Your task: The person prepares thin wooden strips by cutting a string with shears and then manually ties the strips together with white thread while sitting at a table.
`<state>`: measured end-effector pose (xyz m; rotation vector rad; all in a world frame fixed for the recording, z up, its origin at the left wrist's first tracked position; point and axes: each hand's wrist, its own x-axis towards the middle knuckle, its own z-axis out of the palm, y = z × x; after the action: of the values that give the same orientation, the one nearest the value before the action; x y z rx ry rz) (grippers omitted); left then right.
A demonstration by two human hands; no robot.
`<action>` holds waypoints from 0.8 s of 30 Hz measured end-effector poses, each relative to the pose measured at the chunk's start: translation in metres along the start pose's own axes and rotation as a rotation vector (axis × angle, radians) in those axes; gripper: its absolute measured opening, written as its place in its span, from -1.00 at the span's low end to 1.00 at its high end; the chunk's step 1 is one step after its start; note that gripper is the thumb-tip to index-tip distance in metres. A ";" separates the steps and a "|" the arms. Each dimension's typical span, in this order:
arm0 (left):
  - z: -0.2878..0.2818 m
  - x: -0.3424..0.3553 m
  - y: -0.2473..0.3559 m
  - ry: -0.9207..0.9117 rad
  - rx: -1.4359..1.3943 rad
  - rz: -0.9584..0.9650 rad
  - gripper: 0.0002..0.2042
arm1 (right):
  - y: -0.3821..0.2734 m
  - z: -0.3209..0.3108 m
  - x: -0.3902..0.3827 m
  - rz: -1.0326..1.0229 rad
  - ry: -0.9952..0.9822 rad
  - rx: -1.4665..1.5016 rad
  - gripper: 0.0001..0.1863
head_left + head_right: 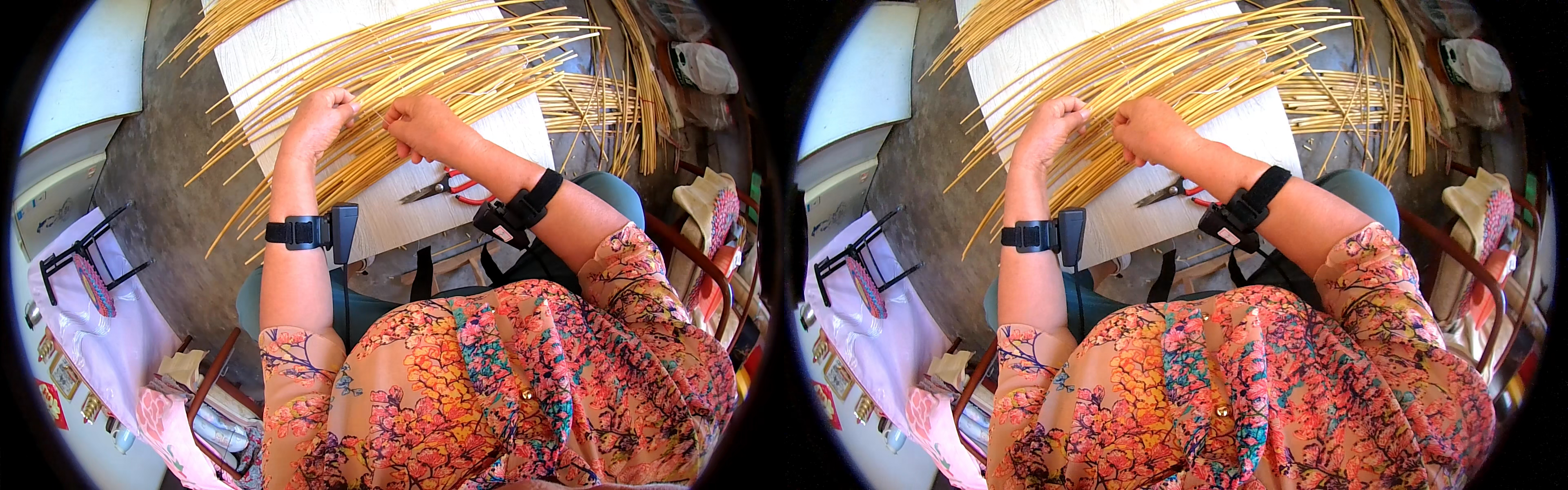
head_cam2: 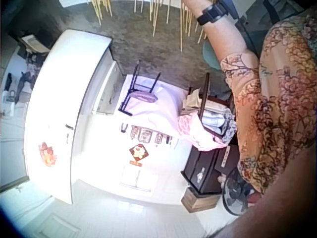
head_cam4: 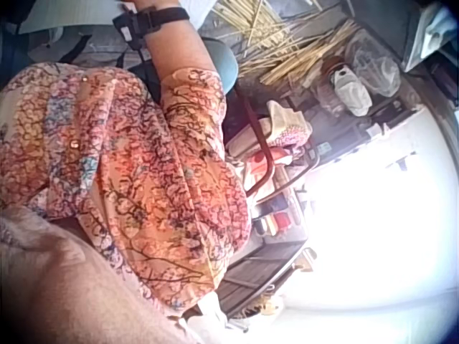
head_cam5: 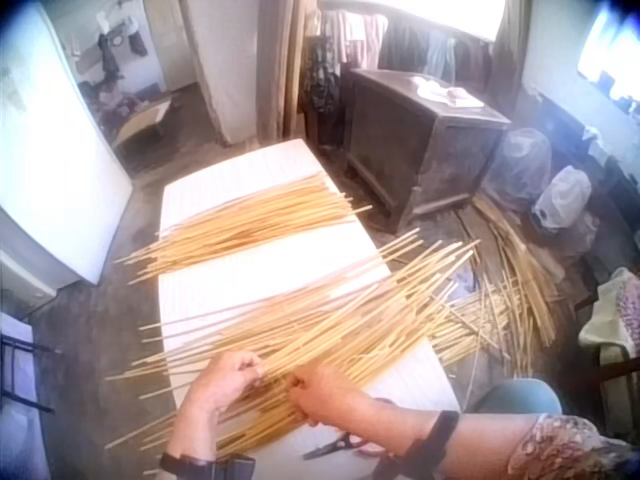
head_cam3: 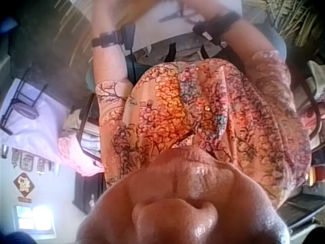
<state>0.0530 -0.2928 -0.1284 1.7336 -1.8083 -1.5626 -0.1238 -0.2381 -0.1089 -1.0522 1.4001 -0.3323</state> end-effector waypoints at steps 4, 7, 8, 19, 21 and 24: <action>0.000 -0.001 0.003 0.002 0.025 -0.006 -0.86 | 0.001 0.001 0.000 0.006 0.009 -0.007 -0.84; 0.001 -0.001 0.000 0.008 0.014 0.003 -0.86 | -0.001 0.001 -0.001 0.005 0.010 -0.028 -0.84; 0.001 -0.001 0.000 0.008 0.016 0.004 -0.86 | -0.001 0.001 -0.001 0.008 0.009 -0.029 -0.84; 0.000 0.001 -0.002 0.000 0.008 0.004 -0.85 | 0.001 0.002 -0.002 0.016 0.010 -0.018 -0.86; 0.000 0.001 -0.002 0.007 0.006 -0.001 -0.86 | 0.002 0.003 -0.001 0.010 0.014 -0.011 -0.86; 0.001 0.001 -0.003 0.011 -0.026 0.001 -0.86 | 0.002 0.003 -0.001 -0.012 0.030 -0.013 -0.86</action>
<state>0.0537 -0.2927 -0.1313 1.7263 -1.7754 -1.5666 -0.1224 -0.2347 -0.1101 -1.0707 1.4250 -0.3489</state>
